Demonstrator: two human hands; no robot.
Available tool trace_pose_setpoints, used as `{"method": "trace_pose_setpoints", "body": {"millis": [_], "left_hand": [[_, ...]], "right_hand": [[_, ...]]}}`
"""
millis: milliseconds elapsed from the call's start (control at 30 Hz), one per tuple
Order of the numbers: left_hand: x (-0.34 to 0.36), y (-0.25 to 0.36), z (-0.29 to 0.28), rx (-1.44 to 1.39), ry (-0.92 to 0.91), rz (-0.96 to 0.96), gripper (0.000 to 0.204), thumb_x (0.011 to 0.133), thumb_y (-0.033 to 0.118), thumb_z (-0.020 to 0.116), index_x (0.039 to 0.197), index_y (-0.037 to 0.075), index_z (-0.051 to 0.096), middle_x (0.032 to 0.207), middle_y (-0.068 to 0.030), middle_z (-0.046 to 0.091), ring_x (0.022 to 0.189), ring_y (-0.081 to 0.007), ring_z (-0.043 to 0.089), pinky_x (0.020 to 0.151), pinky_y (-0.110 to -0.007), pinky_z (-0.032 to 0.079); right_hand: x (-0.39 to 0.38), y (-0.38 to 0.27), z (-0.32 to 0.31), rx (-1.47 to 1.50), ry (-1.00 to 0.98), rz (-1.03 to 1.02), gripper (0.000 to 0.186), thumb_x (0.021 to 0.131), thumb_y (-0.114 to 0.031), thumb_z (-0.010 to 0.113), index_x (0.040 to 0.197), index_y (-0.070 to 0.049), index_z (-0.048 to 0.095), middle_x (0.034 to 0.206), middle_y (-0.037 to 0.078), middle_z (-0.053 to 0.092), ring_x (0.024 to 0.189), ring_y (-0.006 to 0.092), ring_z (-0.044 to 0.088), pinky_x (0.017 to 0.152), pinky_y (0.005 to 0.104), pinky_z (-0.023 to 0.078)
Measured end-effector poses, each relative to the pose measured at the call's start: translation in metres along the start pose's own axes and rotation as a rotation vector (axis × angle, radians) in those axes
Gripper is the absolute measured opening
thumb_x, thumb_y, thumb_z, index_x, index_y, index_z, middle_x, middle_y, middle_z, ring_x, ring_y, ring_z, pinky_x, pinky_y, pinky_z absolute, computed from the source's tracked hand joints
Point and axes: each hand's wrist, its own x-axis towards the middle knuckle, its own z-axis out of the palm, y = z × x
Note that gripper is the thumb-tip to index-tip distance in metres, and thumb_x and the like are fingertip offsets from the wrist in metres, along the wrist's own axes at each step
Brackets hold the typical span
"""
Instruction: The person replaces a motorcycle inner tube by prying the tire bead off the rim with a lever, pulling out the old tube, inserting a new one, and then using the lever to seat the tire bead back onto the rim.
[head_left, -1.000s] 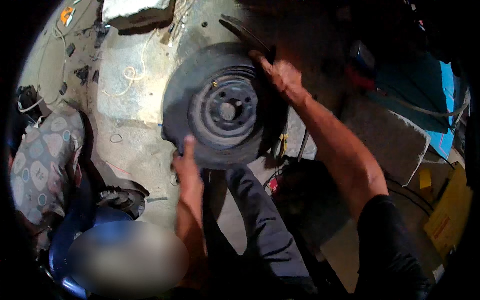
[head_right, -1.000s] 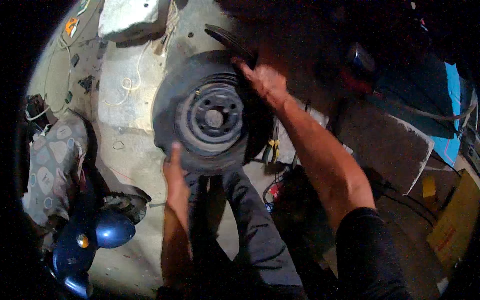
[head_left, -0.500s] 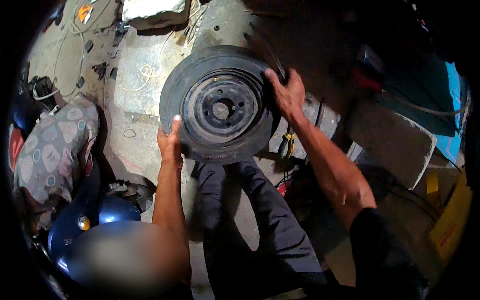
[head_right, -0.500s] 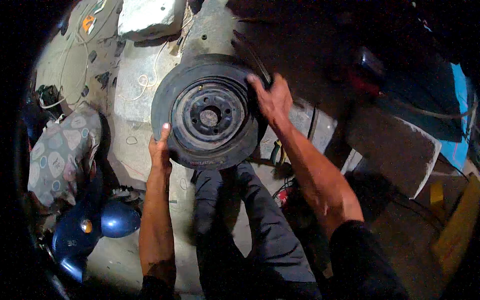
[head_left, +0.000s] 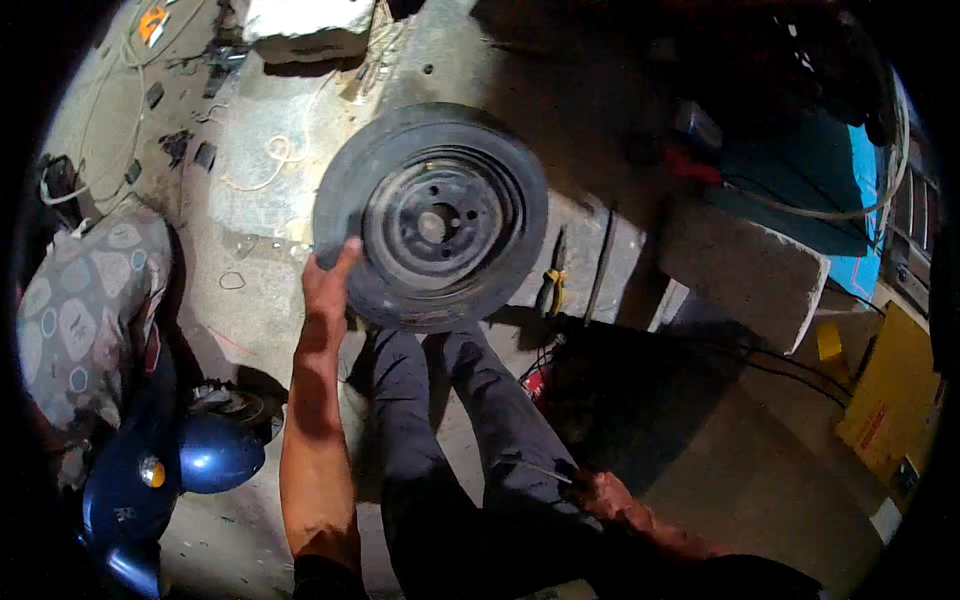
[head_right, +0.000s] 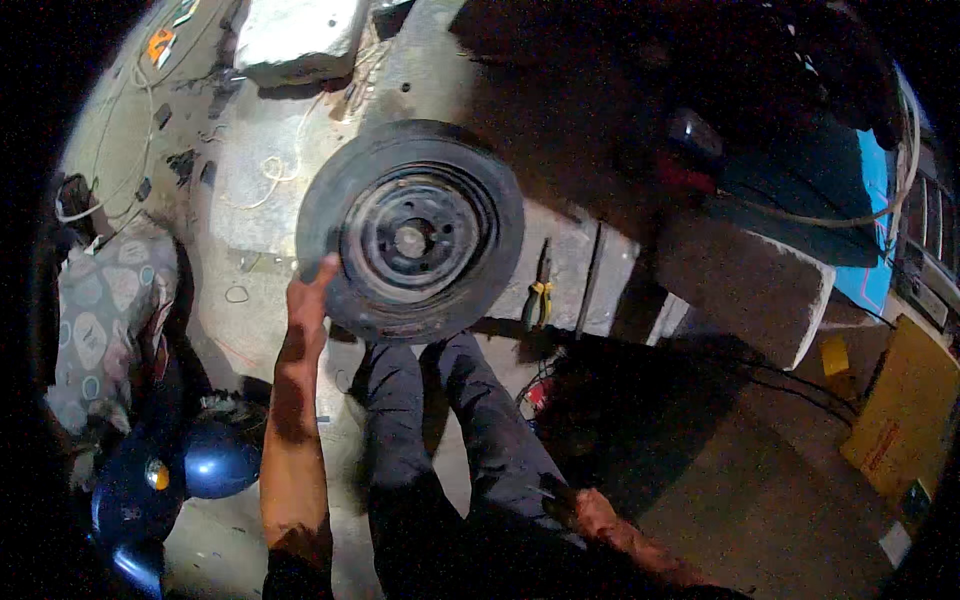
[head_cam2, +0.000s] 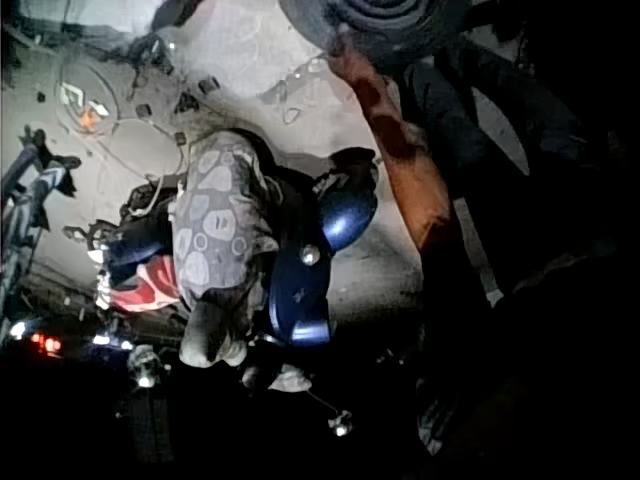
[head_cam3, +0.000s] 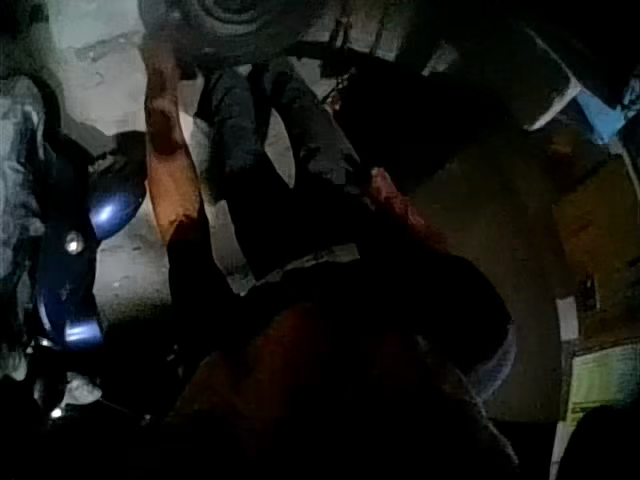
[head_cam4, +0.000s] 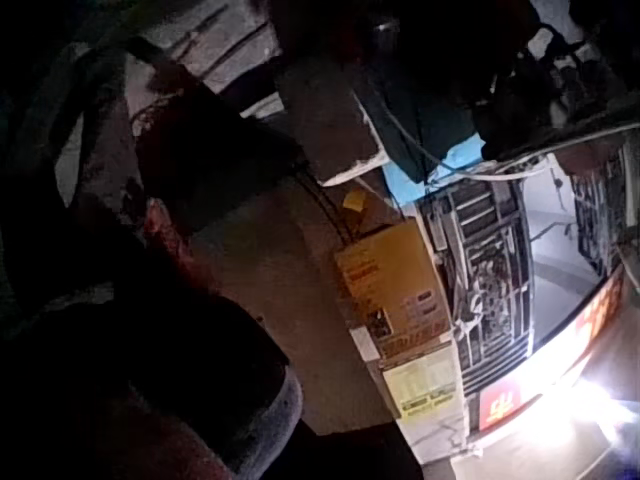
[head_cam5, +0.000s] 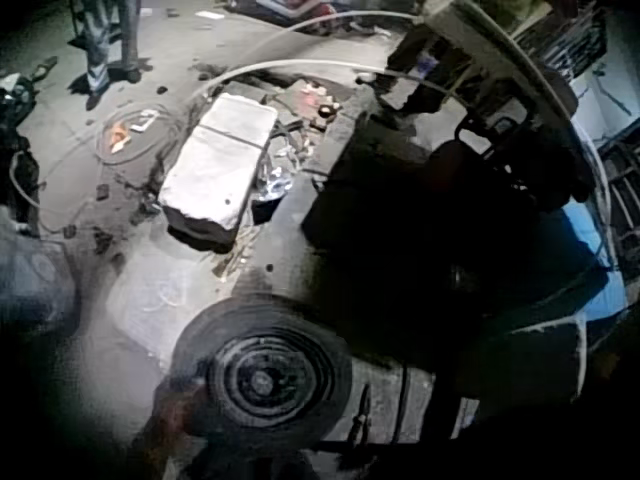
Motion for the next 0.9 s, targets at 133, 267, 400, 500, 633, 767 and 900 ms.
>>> {"method": "trace_pose_setpoints", "body": {"millis": [133, 267, 400, 500, 633, 767, 900], "left_hand": [[-0.013, 0.01, -0.005, 0.088, -0.051, 0.077, 0.073, 0.086, 0.036, 0.081, 0.14, -0.003, 0.052, 0.131, -0.0157, 0.063, 0.119, -0.0292, 0.06, 0.103, -0.041, 0.045], [-0.011, 0.017, -0.028, -0.029, -0.2, 0.087, 0.06, 0.089, 0.026, 0.078, 0.135, -0.005, 0.054, 0.127, -0.0154, 0.064, 0.115, -0.0273, 0.06, 0.1, -0.04, 0.046], [0.003, 0.02, -0.039, -0.138, -0.168, -0.025, 0.058, 0.088, 0.024, 0.078, 0.133, -0.005, 0.057, 0.123, -0.0144, 0.066, 0.11, -0.0265, 0.063, 0.098, -0.039, 0.047], [0.007, 0.035, -0.027, -0.146, -0.056, -0.059, 0.058, 0.087, 0.024, 0.08, 0.133, -0.005, 0.058, 0.122, -0.014, 0.067, 0.108, -0.0269, 0.064, 0.098, -0.039, 0.048], [0.009, 0.044, -0.021, -0.137, -0.146, -0.103, 0.059, 0.085, 0.022, 0.081, 0.132, -0.005, 0.058, 0.122, -0.0147, 0.067, 0.109, -0.0282, 0.064, 0.098, -0.041, 0.049], [0.02, 0.04, -0.024, -0.132, -0.184, -0.188, 0.066, 0.083, 0.02, 0.082, 0.134, -0.011, 0.054, 0.125, -0.0235, 0.064, 0.111, -0.0357, 0.064, 0.099, -0.045, 0.049], [0.043, 0.029, -0.048, -0.136, -0.246, -0.186, 0.083, 0.079, 0.022, 0.083, 0.137, -0.021, 0.043, 0.132, -0.0322, 0.058, 0.119, -0.0402, 0.06, 0.106, -0.049, 0.043]], "right_hand": [[-0.011, -0.028, 0.0, 0.001, -0.025, 0.041, 0.036, 0.09, -0.034, 0.07, 0.108, -0.003, 0.069, 0.093, 0.02, 0.071, 0.081, 0.035, 0.067, 0.078, 0.0398, 0.054], [-0.019, -0.055, 0.004, 0.019, -0.024, 0.081, 0.032, 0.092, -0.029, 0.068, 0.11, -0.002, 0.067, 0.092, 0.021, 0.07, 0.081, 0.036, 0.067, 0.076, 0.0412, 0.053], [-0.036, -0.079, 0.01, 0.042, -0.03, 0.119, 0.028, 0.095, -0.025, 0.066, 0.112, -0.002, 0.065, 0.091, 0.022, 0.068, 0.081, 0.0371, 0.068, 0.075, 0.0426, 0.053], [-0.045, -0.115, 0.005, 0.052, -0.032, 0.121, 0.026, 0.096, -0.021, 0.064, 0.113, -0.002, 0.064, 0.09, 0.023, 0.067, 0.08, 0.0379, 0.068, 0.074, 0.0437, 0.053], [-0.064, -0.198, -0.018, 0.001, 0.026, 0.085, 0.022, 0.099, -0.017, 0.061, 0.115, -0.002, 0.063, 0.089, 0.024, 0.066, 0.08, 0.0389, 0.068, 0.072, 0.0451, 0.053], [-0.034, -0.299, -0.086, -0.37, 0.307, -0.315, 0.014, 0.096, -0.008, 0.06, 0.108, -0.001, 0.06, 0.086, 0.024, 0.063, 0.077, 0.0416, 0.065, 0.069, 0.047, 0.052], [0.038, -0.359, -0.169, -1.099, 0.659, -0.538, 0.019, 0.089, -0.009, 0.058, 0.107, -0.006, 0.061, 0.087, 0.023, 0.064, 0.081, 0.0424, 0.065, 0.064, 0.0502, 0.05]]}}
